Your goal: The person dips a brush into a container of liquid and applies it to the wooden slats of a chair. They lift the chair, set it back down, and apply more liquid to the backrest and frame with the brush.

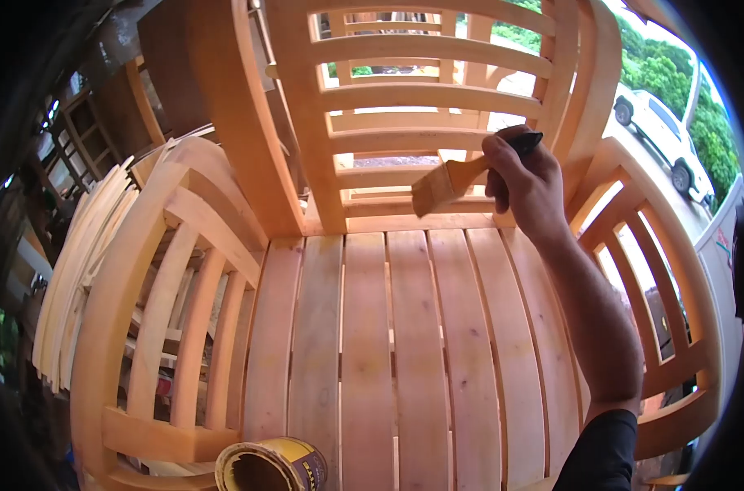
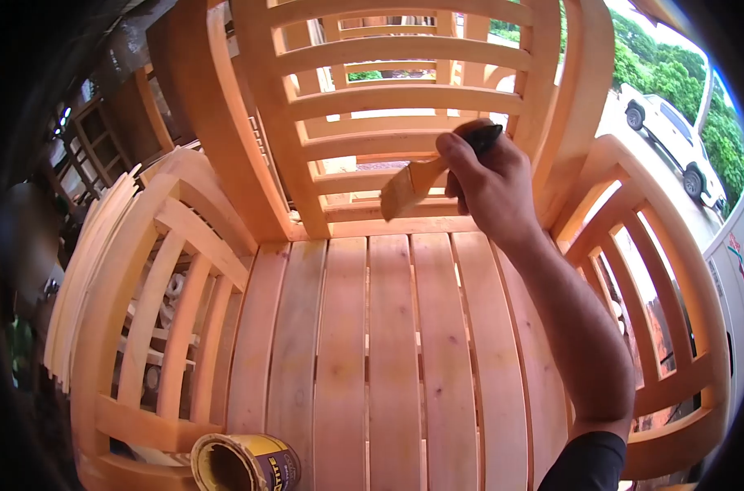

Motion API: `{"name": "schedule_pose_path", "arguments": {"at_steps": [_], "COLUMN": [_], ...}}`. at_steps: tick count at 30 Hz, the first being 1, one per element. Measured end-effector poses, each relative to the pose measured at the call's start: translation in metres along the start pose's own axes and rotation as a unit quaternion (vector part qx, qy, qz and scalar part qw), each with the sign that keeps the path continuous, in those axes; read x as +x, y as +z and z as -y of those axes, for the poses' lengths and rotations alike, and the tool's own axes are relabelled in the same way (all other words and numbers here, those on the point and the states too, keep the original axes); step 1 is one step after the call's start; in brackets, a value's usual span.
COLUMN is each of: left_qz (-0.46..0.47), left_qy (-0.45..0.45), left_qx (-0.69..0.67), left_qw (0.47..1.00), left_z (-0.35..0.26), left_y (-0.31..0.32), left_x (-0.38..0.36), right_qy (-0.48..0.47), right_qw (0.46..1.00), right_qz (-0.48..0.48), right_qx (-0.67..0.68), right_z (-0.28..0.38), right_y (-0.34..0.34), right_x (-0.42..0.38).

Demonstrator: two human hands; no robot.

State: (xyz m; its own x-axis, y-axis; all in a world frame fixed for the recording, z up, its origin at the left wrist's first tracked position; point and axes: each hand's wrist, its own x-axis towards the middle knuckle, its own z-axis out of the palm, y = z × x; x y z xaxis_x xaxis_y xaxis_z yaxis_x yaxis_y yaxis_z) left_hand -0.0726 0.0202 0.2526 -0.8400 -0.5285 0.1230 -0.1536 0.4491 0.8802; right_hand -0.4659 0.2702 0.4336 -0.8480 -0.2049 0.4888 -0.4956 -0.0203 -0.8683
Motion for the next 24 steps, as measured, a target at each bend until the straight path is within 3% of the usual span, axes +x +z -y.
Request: {"name": "schedule_pose_path", "arguments": {"at_steps": [14,18,24], "left_qz": [0.026,0.028,0.034], "left_qy": [0.009,0.009,0.016], "left_qx": [0.012,0.014,0.016], "left_qw": [1.000,0.999,0.999], "left_z": [-0.001,-0.004,-0.007], "left_y": [0.018,0.018,0.021], "left_x": [0.027,0.026,0.029], "right_qy": [-0.066,-0.024,-0.052], "right_qw": [0.988,0.991,0.992], "right_qz": [-0.130,-0.093,-0.034], "right_qx": [-0.042,-0.093,-0.113], "right_z": [0.046,0.042,0.032], "right_y": [-0.058,-0.078,-0.096], "right_x": [0.004,-0.005,-0.011]}}
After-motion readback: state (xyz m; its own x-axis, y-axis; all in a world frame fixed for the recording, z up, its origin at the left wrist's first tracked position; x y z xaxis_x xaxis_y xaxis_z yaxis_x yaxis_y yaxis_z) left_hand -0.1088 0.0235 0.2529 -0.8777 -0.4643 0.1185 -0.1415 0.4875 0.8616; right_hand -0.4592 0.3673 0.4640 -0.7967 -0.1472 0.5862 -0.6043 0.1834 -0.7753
